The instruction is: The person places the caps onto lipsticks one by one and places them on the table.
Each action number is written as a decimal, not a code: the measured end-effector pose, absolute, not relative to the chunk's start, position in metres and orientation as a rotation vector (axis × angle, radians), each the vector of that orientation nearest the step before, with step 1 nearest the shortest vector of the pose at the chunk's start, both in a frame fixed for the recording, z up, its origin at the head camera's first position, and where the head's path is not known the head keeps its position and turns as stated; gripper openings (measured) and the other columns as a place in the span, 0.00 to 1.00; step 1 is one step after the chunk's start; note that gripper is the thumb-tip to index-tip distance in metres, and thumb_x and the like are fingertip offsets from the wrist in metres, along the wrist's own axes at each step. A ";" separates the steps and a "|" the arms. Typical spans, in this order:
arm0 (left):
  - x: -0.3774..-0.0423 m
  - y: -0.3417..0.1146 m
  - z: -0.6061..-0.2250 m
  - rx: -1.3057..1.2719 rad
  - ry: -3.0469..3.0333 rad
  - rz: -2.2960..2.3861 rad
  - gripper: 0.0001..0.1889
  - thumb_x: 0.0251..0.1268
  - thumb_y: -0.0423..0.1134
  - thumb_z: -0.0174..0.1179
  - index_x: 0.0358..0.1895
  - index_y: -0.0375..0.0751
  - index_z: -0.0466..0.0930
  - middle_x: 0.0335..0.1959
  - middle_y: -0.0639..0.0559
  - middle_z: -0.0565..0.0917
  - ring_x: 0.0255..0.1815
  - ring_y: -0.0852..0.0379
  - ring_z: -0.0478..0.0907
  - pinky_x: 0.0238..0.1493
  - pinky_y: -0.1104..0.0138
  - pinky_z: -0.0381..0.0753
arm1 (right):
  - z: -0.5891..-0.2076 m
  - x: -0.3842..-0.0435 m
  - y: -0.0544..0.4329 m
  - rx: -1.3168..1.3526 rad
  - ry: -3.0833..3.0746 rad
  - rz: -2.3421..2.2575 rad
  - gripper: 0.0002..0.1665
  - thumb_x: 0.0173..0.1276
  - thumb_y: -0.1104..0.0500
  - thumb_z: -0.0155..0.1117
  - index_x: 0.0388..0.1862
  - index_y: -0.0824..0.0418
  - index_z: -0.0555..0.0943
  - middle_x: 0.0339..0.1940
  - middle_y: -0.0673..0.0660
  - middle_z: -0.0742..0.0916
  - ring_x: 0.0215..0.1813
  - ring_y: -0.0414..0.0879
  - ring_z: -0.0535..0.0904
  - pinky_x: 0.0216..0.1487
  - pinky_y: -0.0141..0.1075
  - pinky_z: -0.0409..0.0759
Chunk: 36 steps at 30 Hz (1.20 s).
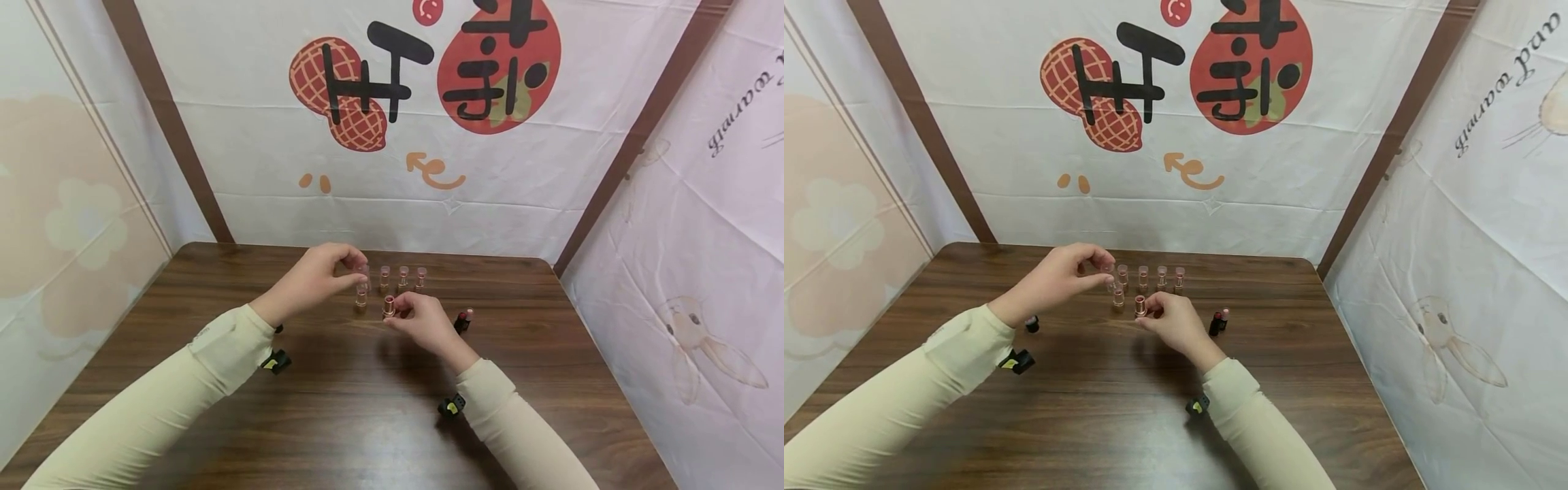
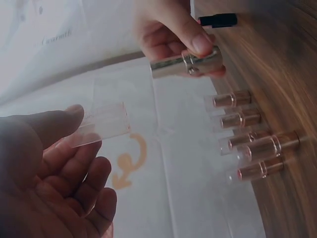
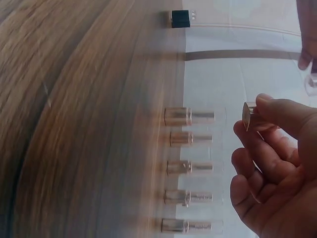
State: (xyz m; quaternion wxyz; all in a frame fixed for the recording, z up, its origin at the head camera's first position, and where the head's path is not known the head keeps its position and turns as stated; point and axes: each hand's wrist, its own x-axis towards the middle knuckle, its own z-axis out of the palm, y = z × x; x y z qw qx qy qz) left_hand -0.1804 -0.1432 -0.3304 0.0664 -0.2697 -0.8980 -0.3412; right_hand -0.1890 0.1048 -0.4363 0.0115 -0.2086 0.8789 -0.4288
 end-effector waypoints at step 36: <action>-0.182 -0.128 -0.332 -0.976 -2.716 -0.993 0.10 0.67 0.38 0.70 0.49 0.42 0.85 0.41 0.58 0.86 0.45 0.59 0.80 0.48 0.60 0.80 | -0.427 -0.180 0.084 -0.665 2.681 -1.578 0.12 0.68 0.52 0.75 0.46 0.52 0.85 0.37 0.47 0.88 0.39 0.50 0.83 0.38 0.36 0.81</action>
